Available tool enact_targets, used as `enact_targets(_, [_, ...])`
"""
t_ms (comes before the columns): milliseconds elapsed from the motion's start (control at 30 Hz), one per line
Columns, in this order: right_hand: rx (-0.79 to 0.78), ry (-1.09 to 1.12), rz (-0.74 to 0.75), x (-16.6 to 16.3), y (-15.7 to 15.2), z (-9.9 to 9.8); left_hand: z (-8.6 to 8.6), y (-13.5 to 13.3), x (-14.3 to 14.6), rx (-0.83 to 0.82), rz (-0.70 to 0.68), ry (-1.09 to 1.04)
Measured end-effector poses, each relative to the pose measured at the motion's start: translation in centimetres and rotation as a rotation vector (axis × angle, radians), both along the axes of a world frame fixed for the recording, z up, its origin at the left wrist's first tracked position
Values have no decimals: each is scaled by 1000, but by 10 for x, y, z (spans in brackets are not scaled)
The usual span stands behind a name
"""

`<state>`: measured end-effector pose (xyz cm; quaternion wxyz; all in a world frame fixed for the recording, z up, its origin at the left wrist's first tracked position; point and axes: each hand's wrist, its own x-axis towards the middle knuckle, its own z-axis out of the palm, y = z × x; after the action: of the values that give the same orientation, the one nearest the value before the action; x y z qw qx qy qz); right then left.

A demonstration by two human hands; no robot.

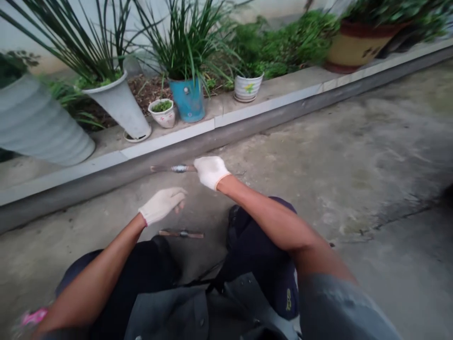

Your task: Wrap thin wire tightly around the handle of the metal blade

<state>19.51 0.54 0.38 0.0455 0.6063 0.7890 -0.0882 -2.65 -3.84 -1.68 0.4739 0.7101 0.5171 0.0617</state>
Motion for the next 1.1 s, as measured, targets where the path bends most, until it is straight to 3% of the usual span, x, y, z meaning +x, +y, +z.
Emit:
enact_targets(67, [-13, -32, -8, -5, 1, -1, 0, 4, -2, -10, 24, 25])
enact_targets(233, [-49, -120, 10, -19, 1, -8, -3, 13, -13, 205, -56, 236])
enact_targets(433, [-113, -218, 58, -25, 9, -26, -11, 18, -16, 80, -76, 221])
enact_targets(600, [-167, -192, 260, -12, -1, -24, -1, 27, -22, 164, 23, 149])
enact_targets(800, [-356, 33, 534, 22, -9, 2, 5, 31, -30, -45, 53, -86])
enact_targets(900, [-359, 246, 444, 32, -8, 17, 0, 26, -28, -117, 29, -247])
enact_targets(967, [-292, 339, 345, 33, -6, 23, -5, 22, -24, -174, 85, -355])
enact_targets(1100, [-131, 315, 170, 26, 3, 24, -14, 16, -18, -182, 194, -423])
